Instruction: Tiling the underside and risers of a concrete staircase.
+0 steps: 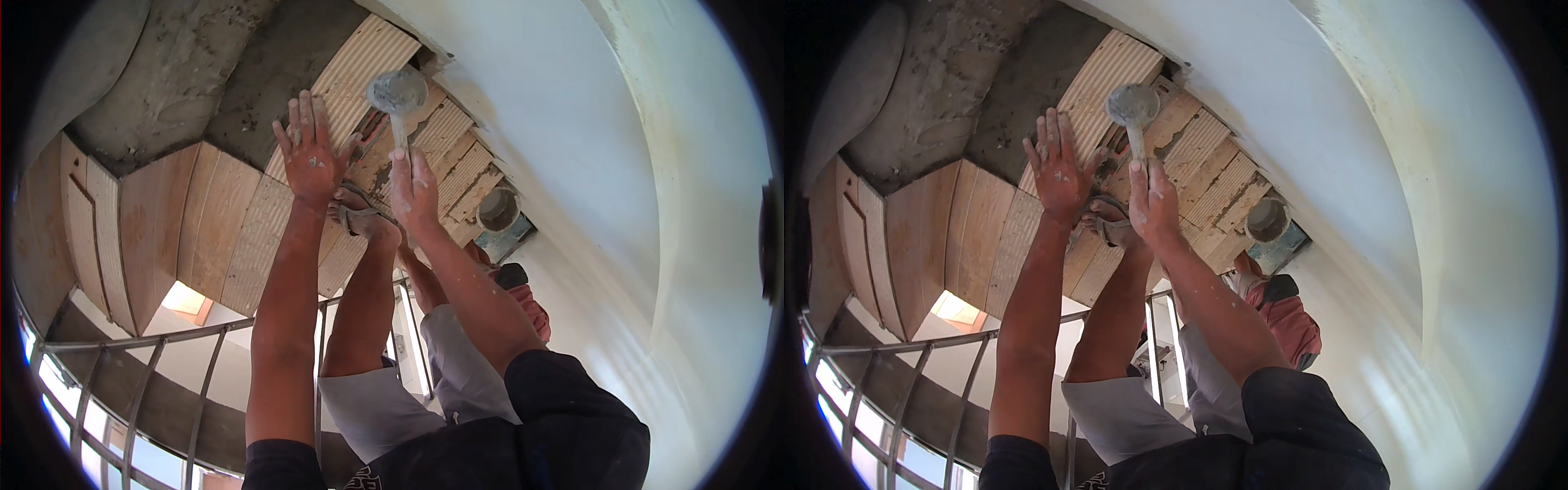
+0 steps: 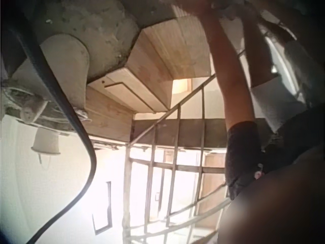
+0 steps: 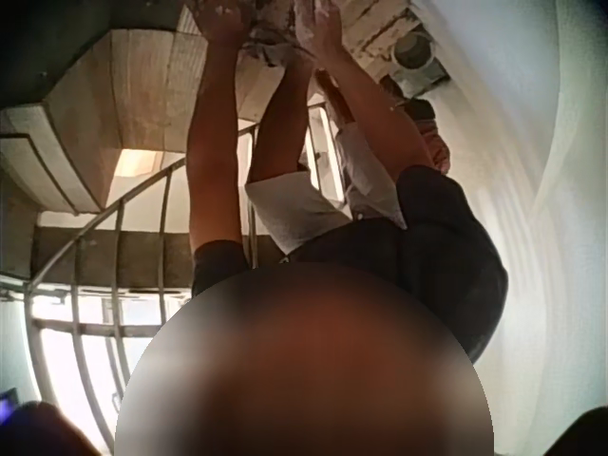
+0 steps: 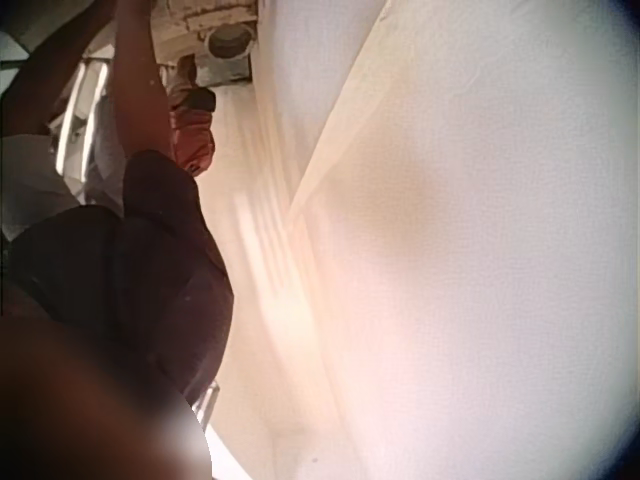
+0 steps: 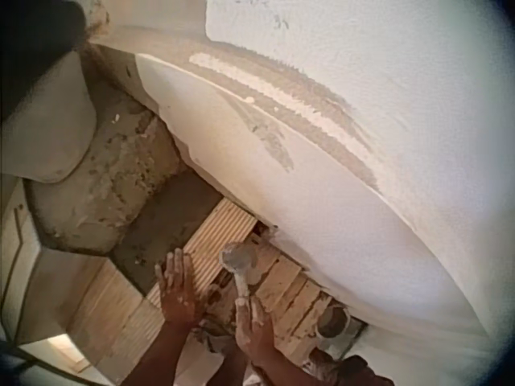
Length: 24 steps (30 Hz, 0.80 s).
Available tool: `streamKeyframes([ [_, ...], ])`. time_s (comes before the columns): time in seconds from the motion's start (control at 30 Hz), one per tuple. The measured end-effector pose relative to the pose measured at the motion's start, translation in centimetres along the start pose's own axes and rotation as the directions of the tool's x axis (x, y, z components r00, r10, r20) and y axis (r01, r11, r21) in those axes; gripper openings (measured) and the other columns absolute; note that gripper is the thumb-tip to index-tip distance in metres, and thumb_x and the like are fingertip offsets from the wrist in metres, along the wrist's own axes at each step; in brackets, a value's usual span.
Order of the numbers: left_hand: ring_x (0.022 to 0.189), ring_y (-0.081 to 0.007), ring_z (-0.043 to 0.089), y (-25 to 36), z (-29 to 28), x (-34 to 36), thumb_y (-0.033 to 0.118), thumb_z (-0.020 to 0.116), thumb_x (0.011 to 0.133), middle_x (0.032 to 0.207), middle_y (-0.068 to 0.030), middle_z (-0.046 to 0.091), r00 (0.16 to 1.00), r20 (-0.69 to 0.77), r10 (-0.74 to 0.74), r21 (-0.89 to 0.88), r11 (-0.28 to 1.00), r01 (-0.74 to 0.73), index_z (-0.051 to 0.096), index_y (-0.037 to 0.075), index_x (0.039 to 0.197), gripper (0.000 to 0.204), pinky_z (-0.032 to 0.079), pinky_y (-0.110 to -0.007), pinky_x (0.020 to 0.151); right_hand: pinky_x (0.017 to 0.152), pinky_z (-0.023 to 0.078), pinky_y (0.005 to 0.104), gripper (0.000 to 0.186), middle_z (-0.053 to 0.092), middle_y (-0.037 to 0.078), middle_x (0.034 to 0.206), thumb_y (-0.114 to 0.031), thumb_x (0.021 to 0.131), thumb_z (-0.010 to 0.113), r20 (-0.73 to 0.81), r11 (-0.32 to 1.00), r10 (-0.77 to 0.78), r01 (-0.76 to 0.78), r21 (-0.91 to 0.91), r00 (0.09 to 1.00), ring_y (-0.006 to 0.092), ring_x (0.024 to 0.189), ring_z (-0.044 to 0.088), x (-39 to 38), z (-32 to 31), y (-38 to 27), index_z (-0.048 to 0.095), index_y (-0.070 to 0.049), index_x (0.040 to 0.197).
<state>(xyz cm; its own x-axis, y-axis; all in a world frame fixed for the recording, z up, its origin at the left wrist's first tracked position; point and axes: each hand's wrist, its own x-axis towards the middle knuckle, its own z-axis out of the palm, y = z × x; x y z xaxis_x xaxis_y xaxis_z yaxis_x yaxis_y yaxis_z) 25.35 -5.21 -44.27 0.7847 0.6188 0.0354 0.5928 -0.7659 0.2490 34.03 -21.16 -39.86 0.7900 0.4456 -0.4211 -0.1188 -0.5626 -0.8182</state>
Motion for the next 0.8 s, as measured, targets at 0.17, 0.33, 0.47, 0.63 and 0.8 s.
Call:
streamKeyframes([
  [0.17,0.156,-0.0387,0.025,-0.8,1.0,-0.5,0.061,0.059,0.094,0.168,-0.0212,0.028,0.996,-0.071,0.051,-0.062,0.997,-0.055,0.035,0.003,0.159,0.091,0.016,-0.065,0.123,0.065,0.047,0.0539,0.037,0.062,0.029,0.076,-0.037,0.108,0.053,0.027,0.947,-0.243,0.243,-0.208,0.970,0.0511,0.075,0.062,3.0,0.5,0.2,0.057,0.000,0.103],
  [0.33,0.157,-0.0351,0.022,-1.4,0.4,-0.6,0.061,0.060,0.092,0.168,-0.0185,0.027,0.999,-0.011,-0.044,0.036,0.998,0.044,0.034,0.005,0.160,0.092,0.012,-0.062,0.126,0.068,0.049,0.0477,0.034,0.066,0.021,0.082,-0.035,0.108,0.054,0.107,0.895,-0.245,0.267,-0.356,0.964,0.0403,0.073,0.063,5.2,1.3,-0.1,0.060,-0.001,0.106],
  [0.47,0.158,-0.0290,0.021,-1.0,-0.3,-0.8,0.059,0.068,0.087,0.170,-0.0119,0.026,0.998,-0.010,-0.062,-0.070,0.996,0.061,0.033,0.011,0.161,0.095,0.010,-0.056,0.129,0.065,0.047,0.0441,0.037,0.061,0.017,0.075,-0.037,0.108,0.053,0.147,0.936,-0.237,0.266,-0.232,0.960,0.0342,0.067,0.059,4.6,0.4,-0.2,0.058,-0.001,0.104],
  [0.63,0.158,-0.0272,0.020,-1.1,-0.6,-1.1,0.055,0.072,0.086,0.170,-0.0093,0.024,0.996,0.022,-0.082,-0.125,0.989,0.084,0.032,0.013,0.161,0.095,0.008,-0.054,0.130,0.065,0.047,0.0419,0.035,0.060,0.015,0.075,-0.036,0.109,0.054,0.199,0.784,-0.404,0.450,-0.428,0.893,0.0298,0.067,0.057,4.7,0.2,-0.4,0.058,-0.002,0.103],
  [0.8,0.159,-0.0264,0.019,-1.2,-0.4,-1.2,0.051,0.075,0.084,0.171,-0.0081,0.023,0.994,0.066,-0.087,-0.189,0.977,0.098,0.026,0.014,0.163,0.100,0.008,-0.054,0.131,0.066,0.048,0.0410,0.030,0.063,0.015,0.078,-0.031,0.107,0.058,0.219,0.707,-0.496,0.537,-0.461,0.840,0.0310,0.069,0.059,5.3,-0.1,-0.4,0.060,-0.001,0.103],
])
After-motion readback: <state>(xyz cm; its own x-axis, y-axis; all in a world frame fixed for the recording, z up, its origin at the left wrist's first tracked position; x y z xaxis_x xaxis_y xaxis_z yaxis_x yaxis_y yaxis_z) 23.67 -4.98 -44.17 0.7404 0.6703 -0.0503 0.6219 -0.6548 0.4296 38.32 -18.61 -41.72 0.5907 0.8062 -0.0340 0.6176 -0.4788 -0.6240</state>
